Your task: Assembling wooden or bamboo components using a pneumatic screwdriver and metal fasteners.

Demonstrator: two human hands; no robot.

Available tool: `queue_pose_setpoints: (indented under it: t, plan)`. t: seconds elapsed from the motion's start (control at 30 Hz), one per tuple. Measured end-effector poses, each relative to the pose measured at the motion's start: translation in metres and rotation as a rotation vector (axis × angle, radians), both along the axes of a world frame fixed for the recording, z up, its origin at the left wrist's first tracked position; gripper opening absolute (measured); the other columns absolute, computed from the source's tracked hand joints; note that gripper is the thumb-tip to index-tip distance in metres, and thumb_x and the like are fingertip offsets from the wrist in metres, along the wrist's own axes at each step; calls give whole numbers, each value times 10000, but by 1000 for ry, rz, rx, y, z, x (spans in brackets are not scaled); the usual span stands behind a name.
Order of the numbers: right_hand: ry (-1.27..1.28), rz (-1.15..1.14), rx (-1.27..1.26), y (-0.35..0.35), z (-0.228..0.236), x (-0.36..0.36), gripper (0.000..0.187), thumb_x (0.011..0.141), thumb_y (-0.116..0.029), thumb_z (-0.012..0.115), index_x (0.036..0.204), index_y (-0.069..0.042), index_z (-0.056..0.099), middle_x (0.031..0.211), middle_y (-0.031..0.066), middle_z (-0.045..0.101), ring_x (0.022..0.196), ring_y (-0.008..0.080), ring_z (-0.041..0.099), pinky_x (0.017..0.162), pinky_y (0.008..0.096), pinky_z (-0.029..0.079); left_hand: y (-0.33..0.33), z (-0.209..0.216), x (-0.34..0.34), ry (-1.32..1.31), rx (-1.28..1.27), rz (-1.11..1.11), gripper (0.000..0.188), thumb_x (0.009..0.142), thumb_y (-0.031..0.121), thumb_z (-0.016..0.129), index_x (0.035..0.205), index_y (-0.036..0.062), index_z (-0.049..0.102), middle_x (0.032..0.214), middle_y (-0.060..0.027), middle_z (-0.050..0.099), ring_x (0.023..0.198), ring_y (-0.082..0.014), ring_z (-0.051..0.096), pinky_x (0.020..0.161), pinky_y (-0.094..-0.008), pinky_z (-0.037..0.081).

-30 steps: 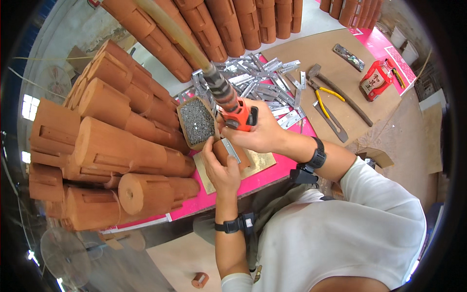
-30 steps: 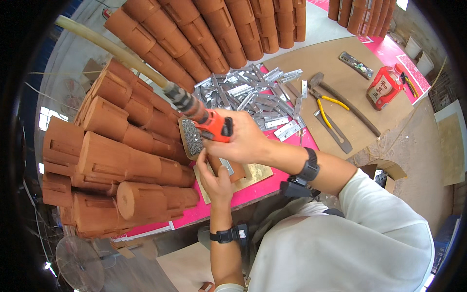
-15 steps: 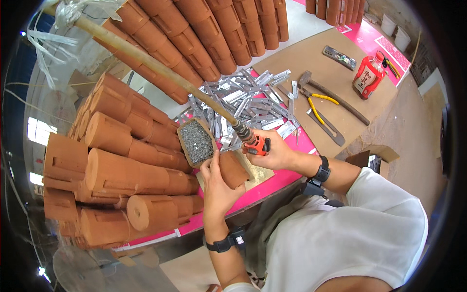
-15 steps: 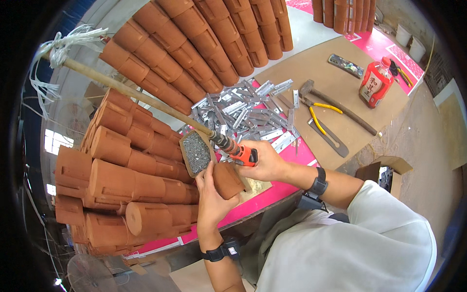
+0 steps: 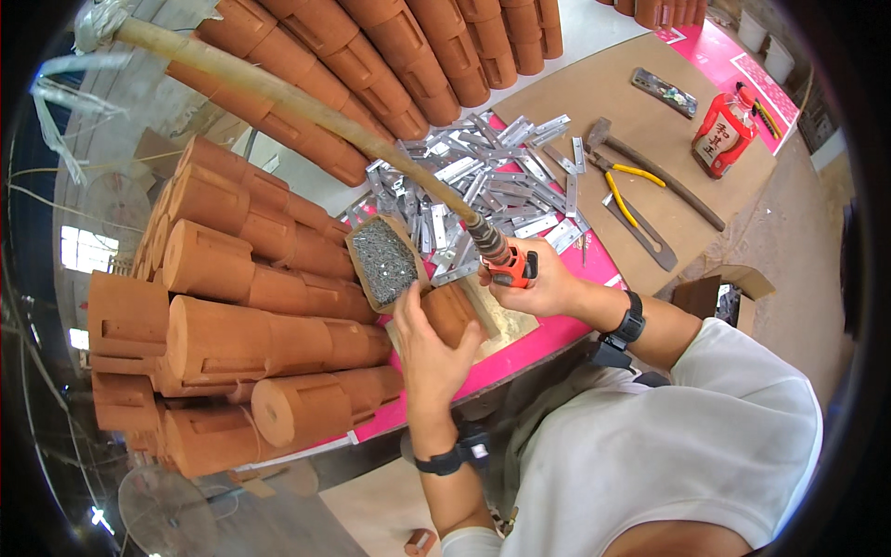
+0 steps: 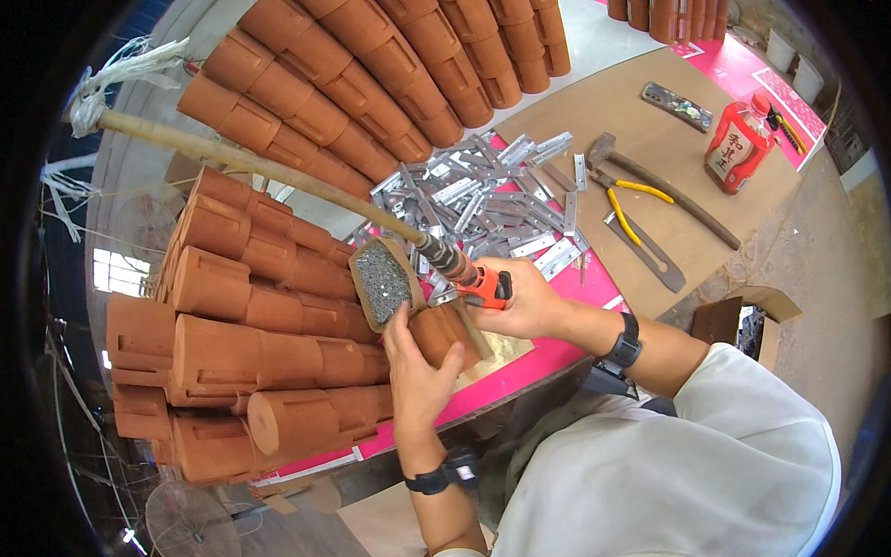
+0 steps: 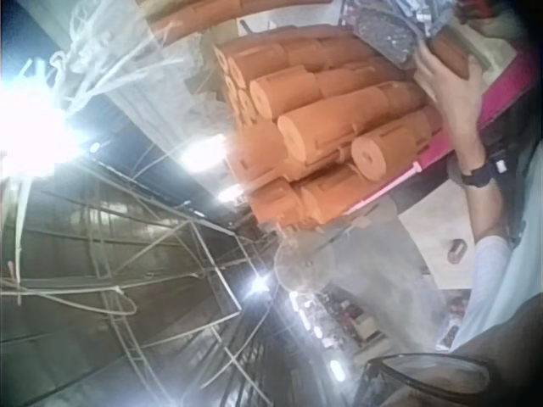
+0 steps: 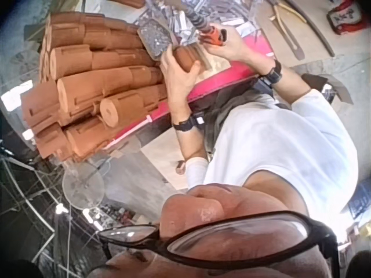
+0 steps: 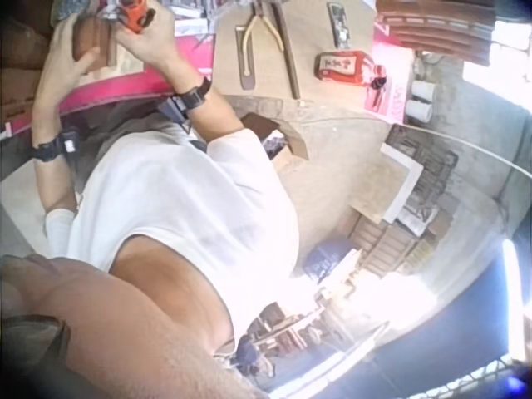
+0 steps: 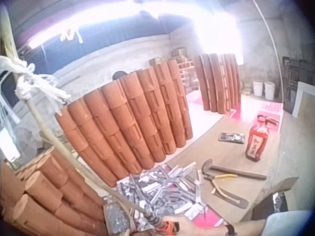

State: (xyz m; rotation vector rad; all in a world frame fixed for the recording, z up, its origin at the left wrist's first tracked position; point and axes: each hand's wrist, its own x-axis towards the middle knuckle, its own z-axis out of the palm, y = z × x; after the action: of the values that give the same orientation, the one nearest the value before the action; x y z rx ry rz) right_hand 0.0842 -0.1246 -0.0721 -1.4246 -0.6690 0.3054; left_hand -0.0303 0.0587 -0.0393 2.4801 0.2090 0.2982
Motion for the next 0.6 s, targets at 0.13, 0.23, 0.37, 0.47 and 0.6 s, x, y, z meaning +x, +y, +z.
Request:
queue_pose_setpoints:
  t: [0.13, 0.23, 0.37, 0.47, 0.6]
  plan:
    - [10, -11, 17, 6, -3, 3, 215, 798, -10, 695, 1005, -29, 640, 914, 26, 683, 834, 94, 630, 769, 289, 531, -25, 7, 37, -241, 332, 44, 505, 773, 175, 777, 1212, 1, 601, 1199, -218, 599, 1120, -396, 573, 1004, -501, 437]
    - [-14, -49, -15, -2, 1, 3, 207, 815, -15, 710, 1012, -25, 647, 918, 22, 685, 847, 99, 637, 783, 296, 534, -29, -6, 69, -119, 476, -149, 57, 814, 86, 636, 805, 42, 671, 929, -149, 672, 974, -342, 636, 829, -473, 476]
    - [44, -141, 61, -4, -14, -4, 178, 840, -28, 719, 1009, -23, 663, 919, 15, 691, 881, 97, 640, 805, 300, 534, -22, -43, 89, 281, 654, -173, 238, 915, 254, 596, 878, 74, 748, 881, -152, 734, 867, -317, 719, 770, -471, 549]
    - [-45, -55, 29, -3, -35, -4, 278, 807, -103, 758, 1046, -29, 638, 911, 0, 641, 824, 63, 553, 740, 271, 484, -23, -39, 85, 380, 608, -164, 222, 925, 253, 603, 874, 96, 751, 911, -149, 745, 853, -310, 743, 720, -441, 584]
    - [-53, -44, 19, -2, -21, -11, 287, 767, -112, 776, 1026, -46, 671, 850, 5, 659, 746, 74, 572, 697, 276, 497, -19, -29, 83, 298, 503, -133, 301, 886, 353, 703, 879, 60, 770, 955, -173, 732, 912, -303, 738, 733, -424, 591]
